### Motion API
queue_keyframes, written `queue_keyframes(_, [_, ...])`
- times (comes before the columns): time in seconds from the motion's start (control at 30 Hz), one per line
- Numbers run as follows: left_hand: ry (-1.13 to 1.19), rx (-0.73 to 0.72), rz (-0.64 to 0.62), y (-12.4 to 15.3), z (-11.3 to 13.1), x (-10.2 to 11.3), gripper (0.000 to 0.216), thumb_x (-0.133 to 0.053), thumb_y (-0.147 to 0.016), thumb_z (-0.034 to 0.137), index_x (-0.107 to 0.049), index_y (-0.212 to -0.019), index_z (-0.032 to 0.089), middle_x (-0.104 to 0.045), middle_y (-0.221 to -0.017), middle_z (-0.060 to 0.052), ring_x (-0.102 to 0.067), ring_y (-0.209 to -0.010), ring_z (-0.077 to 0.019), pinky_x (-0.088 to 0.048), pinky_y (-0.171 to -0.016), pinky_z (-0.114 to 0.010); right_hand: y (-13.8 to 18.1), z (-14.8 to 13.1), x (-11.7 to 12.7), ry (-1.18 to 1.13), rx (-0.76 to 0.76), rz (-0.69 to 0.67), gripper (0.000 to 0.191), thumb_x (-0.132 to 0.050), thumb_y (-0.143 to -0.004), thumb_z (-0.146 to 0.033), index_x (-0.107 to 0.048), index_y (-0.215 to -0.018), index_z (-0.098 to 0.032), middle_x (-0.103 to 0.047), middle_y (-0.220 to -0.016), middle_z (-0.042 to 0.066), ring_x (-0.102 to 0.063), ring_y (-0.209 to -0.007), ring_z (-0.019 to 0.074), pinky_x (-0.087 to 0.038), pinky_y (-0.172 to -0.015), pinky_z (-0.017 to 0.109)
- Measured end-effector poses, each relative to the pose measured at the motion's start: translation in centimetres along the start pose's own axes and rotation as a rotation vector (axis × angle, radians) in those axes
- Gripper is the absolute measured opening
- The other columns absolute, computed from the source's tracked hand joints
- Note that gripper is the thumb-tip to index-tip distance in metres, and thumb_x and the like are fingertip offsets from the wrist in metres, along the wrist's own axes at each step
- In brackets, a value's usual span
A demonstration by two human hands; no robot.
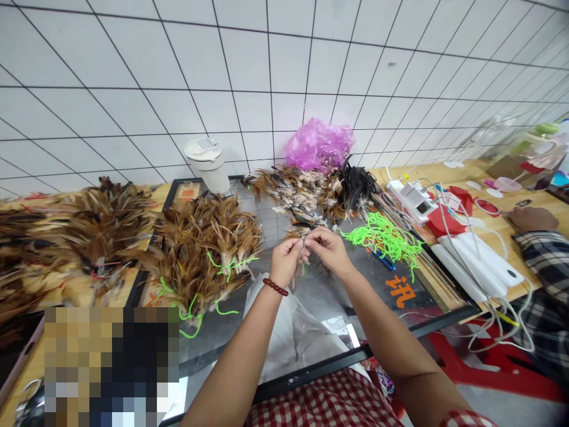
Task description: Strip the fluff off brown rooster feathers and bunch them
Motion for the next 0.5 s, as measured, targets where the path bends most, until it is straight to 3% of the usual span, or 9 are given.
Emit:
queue_keyframes(0.2, [0.007,0.058,-0.021,-0.2,-0.5,0.1,0.027,-0.068,-0.07,0.039,-0.065,-0.067,0.012,-0.061,-0.058,-0.002,-0.051,-0.047,-0.0069,-0.036,-0.044,-0.018,0.0,-0.4,0.1,0.097,0.013,0.032,0.016,-0.06,-0.084,-0.035,-0.069,-0.081,-0.022,-0.064,-0.079,0.003,-0.058,-0.076,0.016,-0.047,-0.071,0.031])
queue_keyframes(0.5, [0.048,0.077,0.064,-0.1,-0.5,0.7,0.027,-0.07,-0.069,0.039,-0.067,-0.073,0.012,-0.059,-0.056,-0.001,-0.049,-0.048,-0.0064,-0.036,-0.044,-0.018,0.9,-1.6,-0.9,0.426,0.176,-0.056,0.027,-0.048,-0.091,-0.028,-0.067,-0.109,-0.025,-0.065,-0.1,0.008,-0.06,-0.093,0.0194,-0.048,-0.085,0.035])
Point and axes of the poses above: each hand's wrist, its own y-axis away from the middle knuckle, its own x-axis out of the back of the hand, z = x × y, the point moved 10 cm from there along -y, towards the middle knuckle
